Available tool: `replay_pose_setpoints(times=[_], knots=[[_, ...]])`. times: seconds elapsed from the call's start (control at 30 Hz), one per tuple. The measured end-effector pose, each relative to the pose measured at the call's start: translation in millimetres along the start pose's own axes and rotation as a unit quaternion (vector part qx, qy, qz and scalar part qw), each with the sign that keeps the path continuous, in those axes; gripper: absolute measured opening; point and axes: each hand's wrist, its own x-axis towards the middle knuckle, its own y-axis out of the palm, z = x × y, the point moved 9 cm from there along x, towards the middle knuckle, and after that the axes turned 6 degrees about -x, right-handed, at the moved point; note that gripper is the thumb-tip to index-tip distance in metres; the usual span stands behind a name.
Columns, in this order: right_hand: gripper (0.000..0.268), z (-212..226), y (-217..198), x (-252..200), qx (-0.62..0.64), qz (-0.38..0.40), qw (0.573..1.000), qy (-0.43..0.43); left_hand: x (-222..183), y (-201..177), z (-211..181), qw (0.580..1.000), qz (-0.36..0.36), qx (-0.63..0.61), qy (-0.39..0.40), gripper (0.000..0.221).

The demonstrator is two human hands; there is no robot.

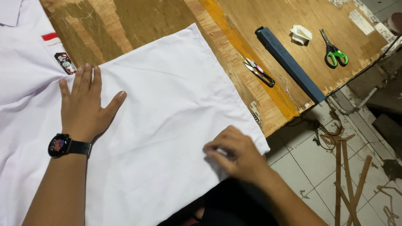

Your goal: Folding white uniform shirts and trimming loose threads using a small hand tool at a garment factory workstation.

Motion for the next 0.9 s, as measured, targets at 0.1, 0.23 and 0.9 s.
replay_pose_setpoints(times=[0.1, 0.23, 0.9], knots=[[0.022, 7, 21, -12, -0.016, -0.011, 1.0, -0.017, 0, 0, 1, 1.0, -0.001, 0.0, 0.0, 0.095], [0.008, 2, 28, -14, -0.031, -0.045, 0.998, -0.03, 0, -1, 0, 1.0, 0.006, -0.002, -0.003, 0.095], [0.048, -85, -111, -19, -0.151, -0.234, 0.904, 0.324, 1, 4, 6, 1.0, 0.004, -0.002, 0.001, 0.096]])
